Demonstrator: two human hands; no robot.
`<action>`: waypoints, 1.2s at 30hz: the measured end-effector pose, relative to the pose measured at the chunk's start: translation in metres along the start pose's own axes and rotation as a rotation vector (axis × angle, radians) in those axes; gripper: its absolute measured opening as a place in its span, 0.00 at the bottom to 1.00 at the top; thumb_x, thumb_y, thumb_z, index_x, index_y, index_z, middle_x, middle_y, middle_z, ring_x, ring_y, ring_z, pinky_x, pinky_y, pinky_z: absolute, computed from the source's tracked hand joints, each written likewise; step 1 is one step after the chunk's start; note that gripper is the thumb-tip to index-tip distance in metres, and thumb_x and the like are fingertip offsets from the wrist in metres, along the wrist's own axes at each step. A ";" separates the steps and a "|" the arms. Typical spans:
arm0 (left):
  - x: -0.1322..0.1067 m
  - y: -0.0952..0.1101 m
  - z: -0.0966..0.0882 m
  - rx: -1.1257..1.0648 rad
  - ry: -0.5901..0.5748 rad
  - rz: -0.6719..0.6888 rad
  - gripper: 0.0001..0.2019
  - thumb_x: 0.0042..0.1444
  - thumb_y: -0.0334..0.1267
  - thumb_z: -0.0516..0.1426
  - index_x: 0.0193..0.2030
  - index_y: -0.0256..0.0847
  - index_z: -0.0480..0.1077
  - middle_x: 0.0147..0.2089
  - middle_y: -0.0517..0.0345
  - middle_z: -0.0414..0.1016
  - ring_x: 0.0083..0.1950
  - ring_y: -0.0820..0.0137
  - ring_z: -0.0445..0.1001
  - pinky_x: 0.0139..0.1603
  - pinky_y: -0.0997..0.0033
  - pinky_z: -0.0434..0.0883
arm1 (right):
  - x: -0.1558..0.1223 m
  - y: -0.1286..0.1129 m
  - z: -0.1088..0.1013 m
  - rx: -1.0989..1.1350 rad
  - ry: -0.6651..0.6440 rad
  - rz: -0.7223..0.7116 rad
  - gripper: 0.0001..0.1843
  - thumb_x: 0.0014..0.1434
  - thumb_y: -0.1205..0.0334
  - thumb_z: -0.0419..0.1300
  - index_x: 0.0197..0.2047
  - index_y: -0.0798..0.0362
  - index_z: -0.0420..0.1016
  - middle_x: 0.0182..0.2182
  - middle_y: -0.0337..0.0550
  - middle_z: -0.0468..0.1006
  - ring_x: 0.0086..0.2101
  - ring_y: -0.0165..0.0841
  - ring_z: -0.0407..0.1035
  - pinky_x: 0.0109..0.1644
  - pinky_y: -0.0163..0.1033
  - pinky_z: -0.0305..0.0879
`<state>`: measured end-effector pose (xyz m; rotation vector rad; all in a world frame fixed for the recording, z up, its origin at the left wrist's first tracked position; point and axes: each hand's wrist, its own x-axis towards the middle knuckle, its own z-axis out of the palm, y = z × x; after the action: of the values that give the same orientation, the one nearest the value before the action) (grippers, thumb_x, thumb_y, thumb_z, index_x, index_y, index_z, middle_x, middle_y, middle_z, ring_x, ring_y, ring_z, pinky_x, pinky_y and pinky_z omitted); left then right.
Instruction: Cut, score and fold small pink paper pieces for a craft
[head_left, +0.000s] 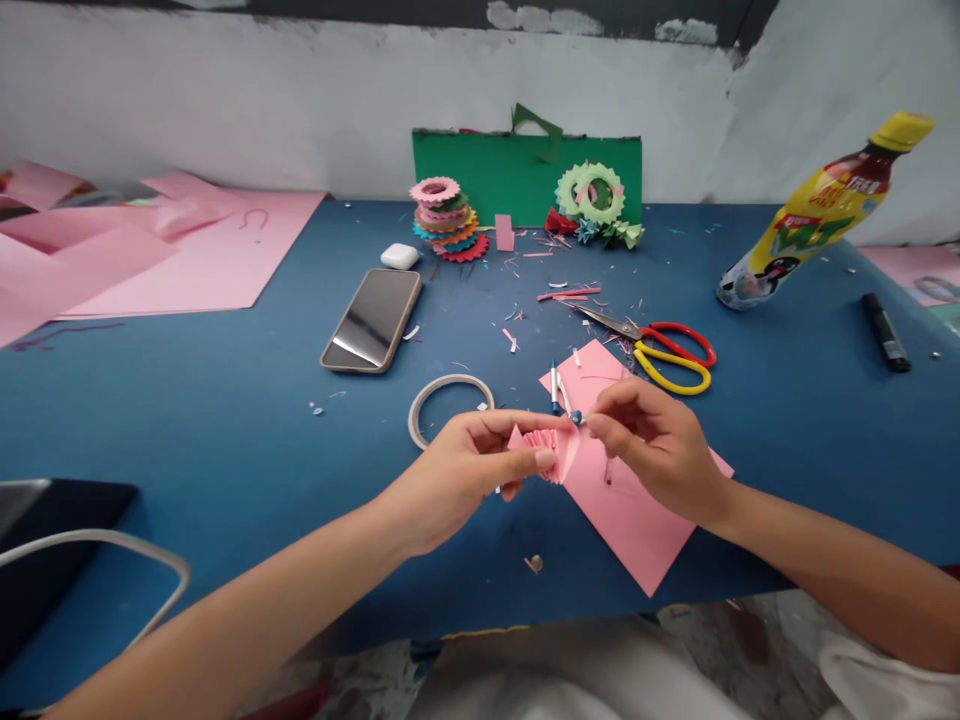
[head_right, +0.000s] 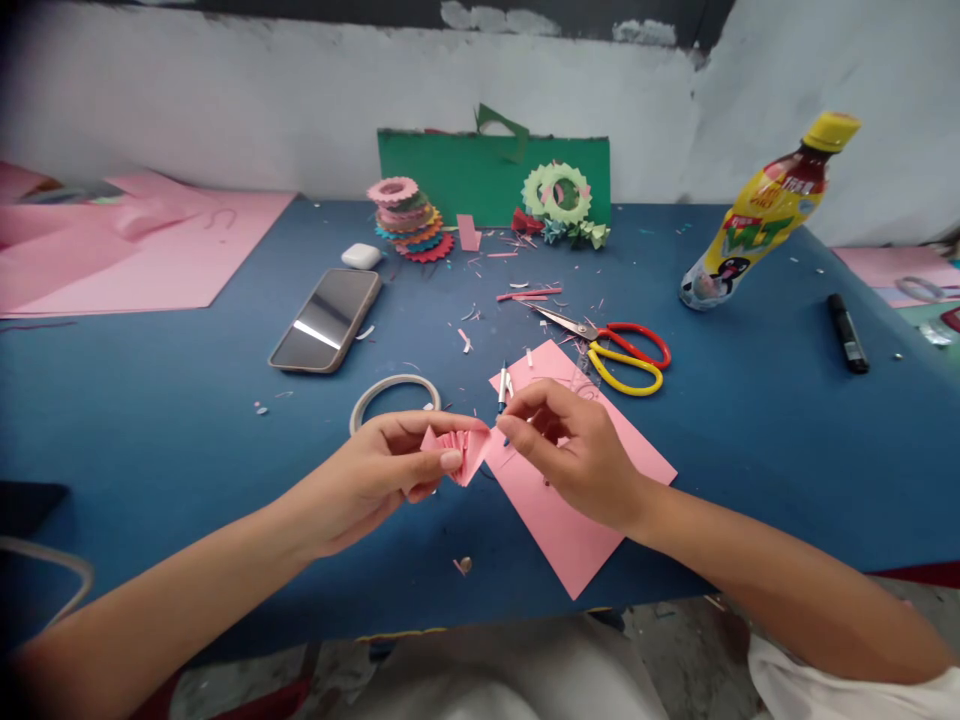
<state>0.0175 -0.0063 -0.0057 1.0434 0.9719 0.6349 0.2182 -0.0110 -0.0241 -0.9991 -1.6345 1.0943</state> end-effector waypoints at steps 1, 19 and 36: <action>0.000 0.000 0.000 0.003 0.005 0.006 0.12 0.47 0.37 0.64 0.40 0.43 0.76 0.25 0.61 0.73 0.23 0.79 0.65 0.20 0.81 0.61 | -0.001 -0.002 -0.001 -0.078 0.019 -0.067 0.02 0.58 0.63 0.59 0.34 0.51 0.69 0.26 0.34 0.70 0.23 0.23 0.63 0.25 0.30 0.61; -0.002 -0.004 0.005 -0.173 -0.075 -0.001 0.13 0.44 0.33 0.66 0.40 0.42 0.77 0.26 0.62 0.75 0.24 0.79 0.68 0.18 0.86 0.66 | -0.002 -0.005 0.001 -0.403 0.001 -0.509 0.04 0.55 0.71 0.60 0.34 0.54 0.71 0.28 0.39 0.77 0.26 0.24 0.69 0.28 0.28 0.66; -0.005 -0.009 0.010 0.003 0.030 0.046 0.18 0.44 0.37 0.66 0.44 0.42 0.76 0.27 0.60 0.76 0.21 0.79 0.67 0.20 0.82 0.70 | -0.007 -0.007 0.001 -0.717 0.114 -0.624 0.04 0.54 0.68 0.62 0.28 0.52 0.72 0.20 0.35 0.76 0.22 0.24 0.68 0.28 0.30 0.64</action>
<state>0.0246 -0.0183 -0.0109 1.0639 0.9773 0.6887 0.2184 -0.0197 -0.0195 -0.8483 -2.0868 0.0181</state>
